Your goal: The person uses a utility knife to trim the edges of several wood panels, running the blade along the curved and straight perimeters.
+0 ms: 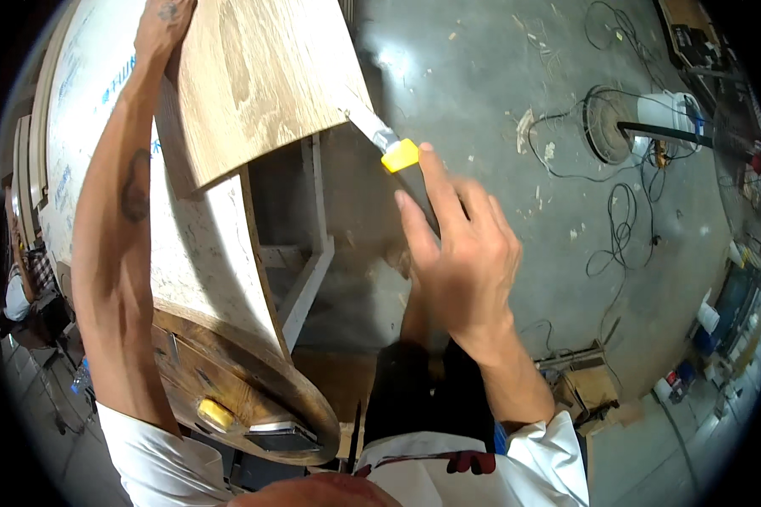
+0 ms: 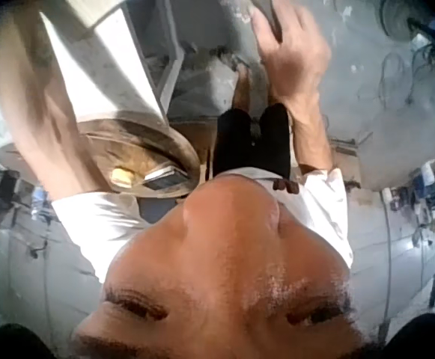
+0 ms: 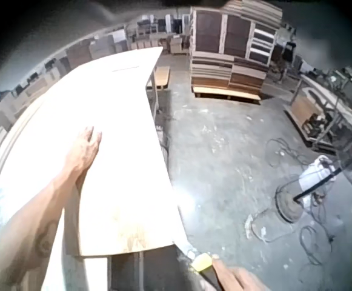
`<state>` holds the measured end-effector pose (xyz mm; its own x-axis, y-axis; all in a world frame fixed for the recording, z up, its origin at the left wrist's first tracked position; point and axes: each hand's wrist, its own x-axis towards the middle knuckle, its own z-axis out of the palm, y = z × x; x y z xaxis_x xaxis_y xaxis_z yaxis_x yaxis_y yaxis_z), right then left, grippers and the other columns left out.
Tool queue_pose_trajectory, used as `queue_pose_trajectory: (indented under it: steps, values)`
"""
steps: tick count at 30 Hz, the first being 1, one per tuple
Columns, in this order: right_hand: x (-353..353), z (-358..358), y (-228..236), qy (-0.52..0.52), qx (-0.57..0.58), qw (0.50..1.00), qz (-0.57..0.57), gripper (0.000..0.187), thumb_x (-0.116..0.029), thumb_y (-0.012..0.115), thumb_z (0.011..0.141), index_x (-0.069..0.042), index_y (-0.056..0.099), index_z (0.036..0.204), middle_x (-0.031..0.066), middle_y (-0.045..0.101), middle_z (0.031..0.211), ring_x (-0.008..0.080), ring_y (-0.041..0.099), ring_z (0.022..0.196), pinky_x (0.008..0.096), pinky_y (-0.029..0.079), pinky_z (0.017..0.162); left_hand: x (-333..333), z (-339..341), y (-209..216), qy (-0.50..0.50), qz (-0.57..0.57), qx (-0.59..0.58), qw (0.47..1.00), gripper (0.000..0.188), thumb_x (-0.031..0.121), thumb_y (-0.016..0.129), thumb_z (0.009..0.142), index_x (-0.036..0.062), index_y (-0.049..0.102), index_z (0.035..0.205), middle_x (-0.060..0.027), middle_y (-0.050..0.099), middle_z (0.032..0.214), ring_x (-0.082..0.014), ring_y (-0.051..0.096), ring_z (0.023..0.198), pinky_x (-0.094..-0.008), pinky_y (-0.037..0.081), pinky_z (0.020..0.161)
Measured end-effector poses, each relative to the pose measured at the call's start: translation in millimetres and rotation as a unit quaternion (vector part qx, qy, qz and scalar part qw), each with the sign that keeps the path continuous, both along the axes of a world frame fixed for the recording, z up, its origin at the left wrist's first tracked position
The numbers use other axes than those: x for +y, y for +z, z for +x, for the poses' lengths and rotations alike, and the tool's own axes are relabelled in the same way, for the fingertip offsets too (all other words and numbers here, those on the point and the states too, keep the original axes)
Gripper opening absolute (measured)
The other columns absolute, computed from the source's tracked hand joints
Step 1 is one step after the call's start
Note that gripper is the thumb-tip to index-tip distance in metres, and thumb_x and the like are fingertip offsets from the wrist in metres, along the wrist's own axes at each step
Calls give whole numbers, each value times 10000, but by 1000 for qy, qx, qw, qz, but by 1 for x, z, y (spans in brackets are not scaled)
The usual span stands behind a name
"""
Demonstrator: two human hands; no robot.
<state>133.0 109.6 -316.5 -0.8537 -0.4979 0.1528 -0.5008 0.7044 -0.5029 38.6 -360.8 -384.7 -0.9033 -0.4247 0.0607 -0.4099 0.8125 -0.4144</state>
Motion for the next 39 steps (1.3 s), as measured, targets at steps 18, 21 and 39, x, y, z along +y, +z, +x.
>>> queue_pose_trajectory:
  steps: [18,21,39]
  values:
    - [1,-3,-2,17,38,999,-2,461,-164,811,819,-159,725,1272,71,690,956,220,654,766,336,546,666,0,4,9,14,-11,-39,999,519,301,339,1111,72,318,1577,-161,261,1660,-309,256,1526,-393,182,1283]
    - [3,-8,-4,24,48,998,13,460,-167,812,820,-164,726,1273,67,684,949,216,647,755,336,542,658,36,0,23,88,189,123,970,504,298,313,1116,73,343,1566,-166,284,1650,-321,264,1522,-392,177,1286]
    - [-31,-59,-1,57,38,998,-8,368,-209,806,834,-175,756,1197,38,656,860,213,621,693,341,509,602,29,2,19,-1,-6,-41,999,480,258,340,1097,66,396,1533,-215,296,1633,-328,277,1519,-390,171,1287]
